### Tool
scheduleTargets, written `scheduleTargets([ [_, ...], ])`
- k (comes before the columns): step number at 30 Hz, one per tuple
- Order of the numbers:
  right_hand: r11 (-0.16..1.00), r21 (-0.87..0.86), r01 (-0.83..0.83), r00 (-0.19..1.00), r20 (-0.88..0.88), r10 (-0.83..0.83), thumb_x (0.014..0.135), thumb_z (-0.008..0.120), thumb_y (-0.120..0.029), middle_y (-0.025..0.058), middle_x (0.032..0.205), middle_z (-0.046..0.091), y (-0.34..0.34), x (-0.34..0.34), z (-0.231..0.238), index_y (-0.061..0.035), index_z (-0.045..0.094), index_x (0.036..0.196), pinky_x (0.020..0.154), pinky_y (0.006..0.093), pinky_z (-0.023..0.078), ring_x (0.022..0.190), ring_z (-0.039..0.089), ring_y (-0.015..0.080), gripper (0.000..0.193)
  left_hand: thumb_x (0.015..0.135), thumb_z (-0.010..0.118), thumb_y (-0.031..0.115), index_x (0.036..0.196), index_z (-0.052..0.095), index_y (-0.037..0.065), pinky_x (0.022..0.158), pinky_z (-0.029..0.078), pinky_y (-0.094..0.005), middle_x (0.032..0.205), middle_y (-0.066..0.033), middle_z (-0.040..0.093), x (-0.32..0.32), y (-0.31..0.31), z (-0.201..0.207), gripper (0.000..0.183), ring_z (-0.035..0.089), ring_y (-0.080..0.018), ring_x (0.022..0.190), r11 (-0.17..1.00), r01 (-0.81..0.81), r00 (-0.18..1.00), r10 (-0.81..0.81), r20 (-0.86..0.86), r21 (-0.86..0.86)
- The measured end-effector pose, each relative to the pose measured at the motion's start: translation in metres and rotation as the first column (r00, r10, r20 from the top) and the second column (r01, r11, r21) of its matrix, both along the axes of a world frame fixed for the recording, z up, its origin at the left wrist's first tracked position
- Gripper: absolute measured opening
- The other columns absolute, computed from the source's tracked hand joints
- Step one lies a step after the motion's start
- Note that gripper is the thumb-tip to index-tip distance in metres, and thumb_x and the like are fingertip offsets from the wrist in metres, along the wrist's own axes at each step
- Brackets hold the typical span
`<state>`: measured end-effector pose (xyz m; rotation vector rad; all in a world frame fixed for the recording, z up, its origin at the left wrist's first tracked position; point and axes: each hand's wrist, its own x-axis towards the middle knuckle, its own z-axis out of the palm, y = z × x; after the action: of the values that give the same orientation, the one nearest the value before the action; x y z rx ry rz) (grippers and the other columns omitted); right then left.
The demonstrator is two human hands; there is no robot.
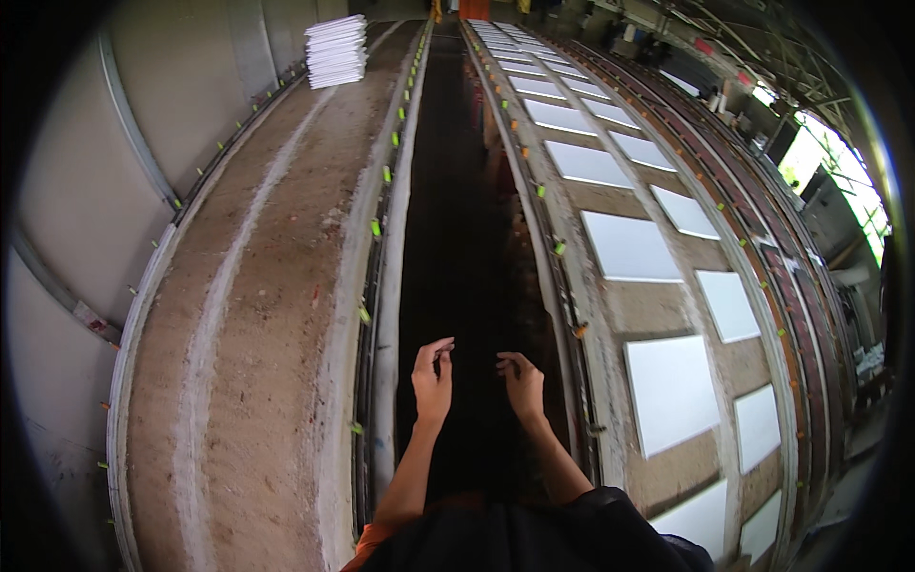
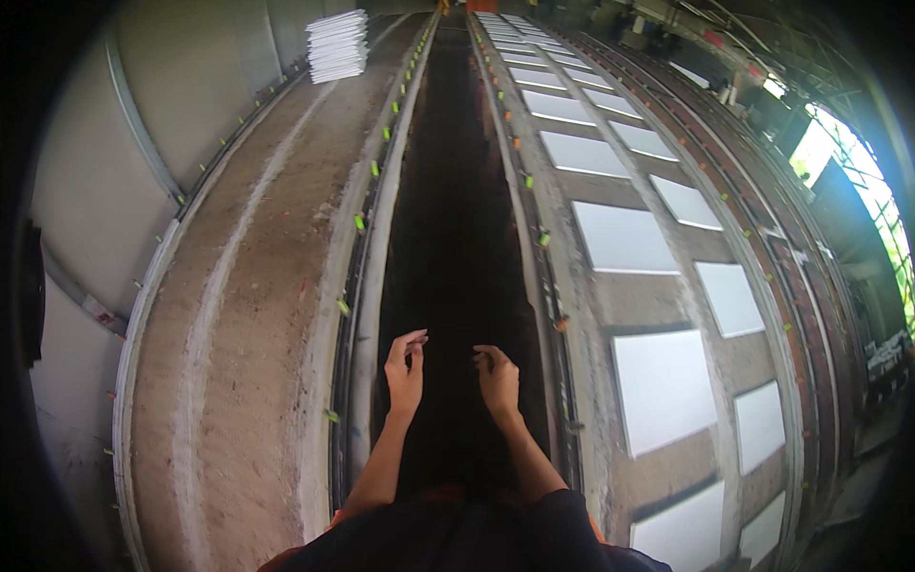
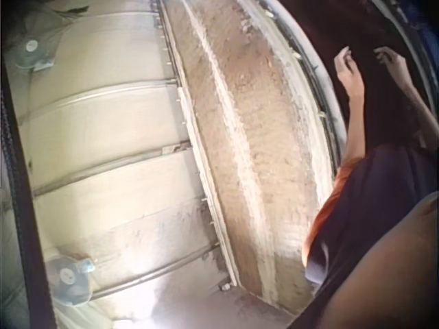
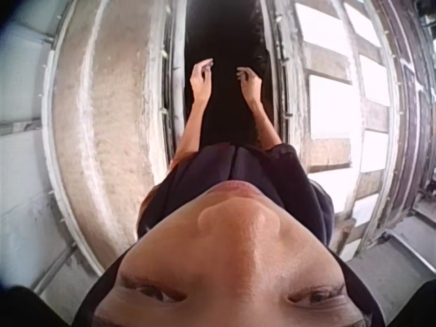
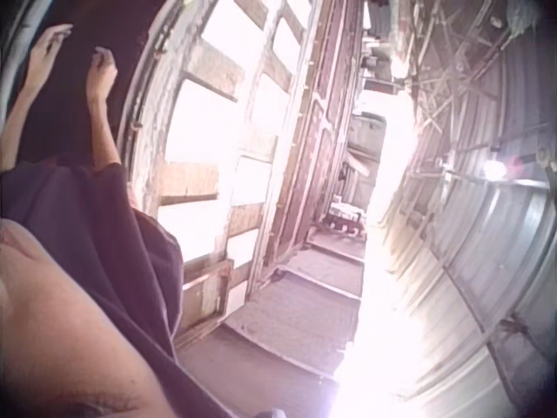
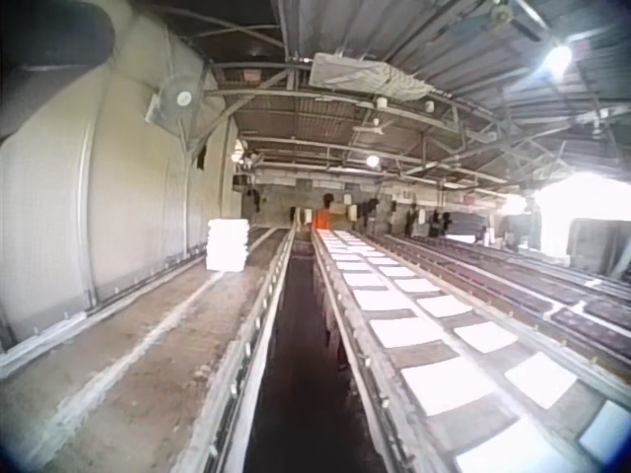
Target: The person repeatedly picks up white square tiles from a stack and places them into a wooden frame on a conveyor belt. The person aligns the tiles within the frame and then moves the frame along the belt to the next position. This process is repeated continuously throughout the video.
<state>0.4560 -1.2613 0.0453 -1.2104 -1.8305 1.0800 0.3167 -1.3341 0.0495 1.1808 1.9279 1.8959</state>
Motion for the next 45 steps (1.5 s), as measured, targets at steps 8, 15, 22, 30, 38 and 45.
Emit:
scheduleTargets([
  [8, 0.999, 0.039, 0.016, 0.987, -0.163, -0.009, 0.088, 0.045, 0.0, 0.0126, 0.081, 0.064, 0.175, -0.102, 0.0, 0.0032, 0.061, 0.098, 0.068, 0.0288, 0.05, 0.073, 0.063, 0.0176, 0.02, 0.089, 0.049, 0.008, 0.106, 0.056, 0.004, 0.083, 0.042, -0.0341, 0.101, -0.01, 0.057, -0.089, 0.156, 0.007, 0.019, 0.052, -0.0243, 0.095, 0.998, -0.056, 0.991, 0.059, -0.116, 0.031],
  [15, 0.999, 0.03, 0.017, 0.961, -0.276, -0.008, 0.088, 0.044, 0.0, 0.0117, 0.082, 0.064, 0.327, -0.188, 0.016, 0.0025, 0.06, 0.1, 0.068, 0.0289, 0.049, 0.073, 0.063, 0.0166, 0.021, 0.088, 0.052, 0.011, 0.107, 0.055, 0.004, 0.088, 0.04, -0.0377, 0.104, -0.0125, 0.055, -0.177, 0.274, 0.027, 0.02, 0.05, -0.03, 0.1, 0.997, -0.056, 0.982, 0.045, -0.182, -0.059],
  [22, 0.933, 0.359, 0.003, 0.999, -0.032, 0.009, 0.086, 0.051, -0.005, 0.0141, 0.095, 0.057, 0.456, -0.268, 0.05, 0.0004, 0.057, 0.102, 0.076, 0.0343, 0.047, 0.086, 0.058, 0.0297, 0.018, 0.084, 0.061, 0.019, 0.116, 0.049, 0.006, 0.097, 0.035, -0.0412, 0.12, -0.0159, 0.046, -0.25, 0.393, 0.03, 0.036, 0.041, -0.0336, 0.115, 0.985, -0.091, 0.958, 0.045, -0.285, -0.148],
  [30, 0.838, 0.509, -0.196, 0.964, 0.255, 0.071, 0.086, 0.056, -0.016, 0.0223, 0.114, 0.046, 0.62, -0.37, -0.018, -0.0006, 0.053, 0.109, 0.089, 0.0434, 0.042, 0.106, 0.047, 0.0391, 0.028, 0.082, 0.06, 0.04, 0.131, 0.033, 0.008, 0.106, 0.022, -0.0489, 0.137, -0.0201, 0.028, -0.363, 0.574, -0.028, 0.064, 0.017, -0.0394, 0.131, 0.933, -0.009, 0.961, -0.091, -0.261, -0.36],
  [38, 0.866, 0.474, -0.163, 0.96, 0.279, 0.028, 0.086, 0.055, -0.016, 0.023, 0.115, 0.045, 0.782, -0.44, -0.035, -0.0018, 0.051, 0.11, 0.088, 0.0452, 0.041, 0.103, 0.047, 0.0404, 0.028, 0.085, 0.057, 0.029, 0.127, 0.038, 0.007, 0.101, 0.031, -0.0472, 0.128, -0.0209, 0.039, -0.452, 0.721, -0.034, 0.051, 0.031, -0.0401, 0.122, 0.935, -0.029, 0.973, -0.055, -0.225, -0.354],
  [45, 0.922, 0.37, -0.11, 0.989, 0.133, 0.064, 0.085, 0.056, -0.015, 0.0208, 0.116, 0.047, 0.938, -0.54, -0.036, -0.0018, 0.053, 0.11, 0.088, 0.0409, 0.044, 0.105, 0.049, 0.0392, 0.029, 0.087, 0.055, 0.016, 0.113, 0.053, 0.006, 0.086, 0.044, -0.038, 0.111, -0.0149, 0.054, -0.521, 0.869, -0.02, 0.028, 0.054, -0.0303, 0.103, 0.976, 0.069, 0.985, -0.1, -0.144, -0.208],
])
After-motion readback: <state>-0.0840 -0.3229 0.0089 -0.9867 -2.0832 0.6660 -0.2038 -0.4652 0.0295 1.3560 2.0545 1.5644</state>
